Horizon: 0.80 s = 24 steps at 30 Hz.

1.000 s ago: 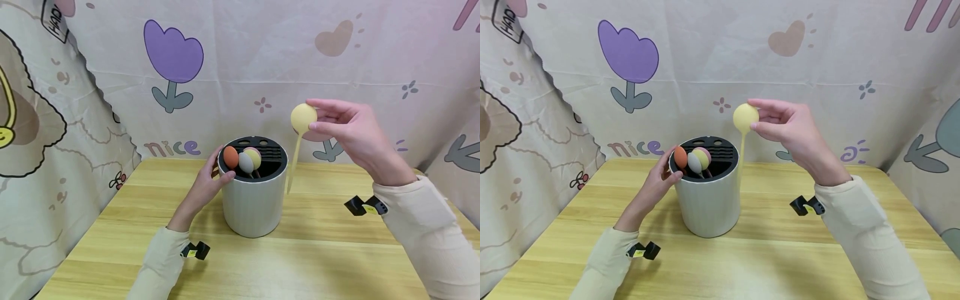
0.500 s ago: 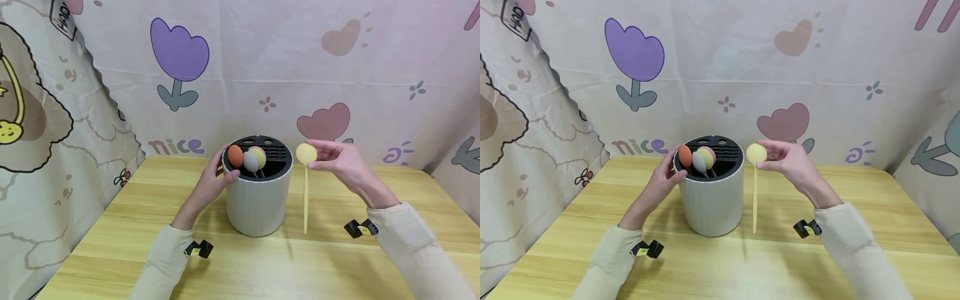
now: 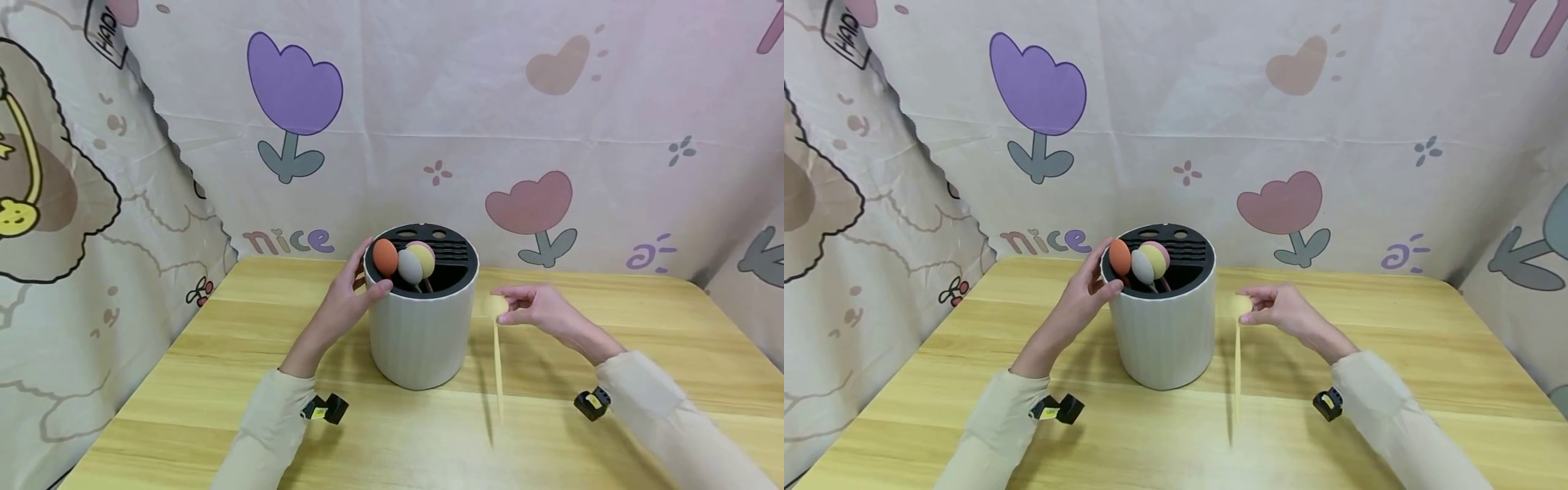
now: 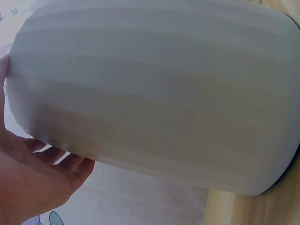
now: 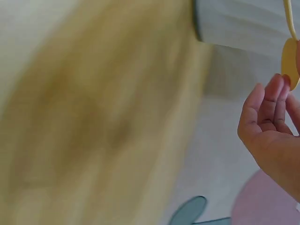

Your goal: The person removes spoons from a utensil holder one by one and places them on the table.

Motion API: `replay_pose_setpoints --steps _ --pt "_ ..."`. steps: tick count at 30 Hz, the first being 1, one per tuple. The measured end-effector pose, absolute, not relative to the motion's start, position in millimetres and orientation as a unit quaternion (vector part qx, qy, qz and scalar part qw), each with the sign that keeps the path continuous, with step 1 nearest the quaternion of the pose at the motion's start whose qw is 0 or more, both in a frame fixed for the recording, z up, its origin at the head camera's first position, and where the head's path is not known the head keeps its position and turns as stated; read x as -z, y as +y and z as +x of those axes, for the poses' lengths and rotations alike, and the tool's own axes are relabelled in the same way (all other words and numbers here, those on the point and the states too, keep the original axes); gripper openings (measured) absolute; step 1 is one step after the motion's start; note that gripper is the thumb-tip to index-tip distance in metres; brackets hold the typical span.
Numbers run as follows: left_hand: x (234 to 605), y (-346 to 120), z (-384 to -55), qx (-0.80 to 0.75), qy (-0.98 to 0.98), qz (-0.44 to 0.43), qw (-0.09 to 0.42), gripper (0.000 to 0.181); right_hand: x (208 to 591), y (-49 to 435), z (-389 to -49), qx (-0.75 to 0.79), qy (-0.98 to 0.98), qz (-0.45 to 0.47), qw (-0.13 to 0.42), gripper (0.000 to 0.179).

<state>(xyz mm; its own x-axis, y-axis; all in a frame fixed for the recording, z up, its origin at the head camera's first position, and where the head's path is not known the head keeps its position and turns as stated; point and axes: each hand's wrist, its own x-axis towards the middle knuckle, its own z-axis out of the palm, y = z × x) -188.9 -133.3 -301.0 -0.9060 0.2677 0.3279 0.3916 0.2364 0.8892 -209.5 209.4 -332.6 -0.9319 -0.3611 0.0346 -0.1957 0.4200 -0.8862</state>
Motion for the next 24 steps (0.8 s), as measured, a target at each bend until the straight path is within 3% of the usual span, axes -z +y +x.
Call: replay_pose_setpoints --steps 6,24 --pt "301.2 -133.3 -188.5 0.582 -0.784 -0.209 0.052 0.086 358.2 208.4 -213.4 0.490 0.846 -0.170 0.120 0.054" --pt "301.9 -131.5 -188.4 0.581 -0.786 -0.204 0.056 0.083 386.1 193.4 -219.2 0.436 0.879 -0.157 0.109 0.043"
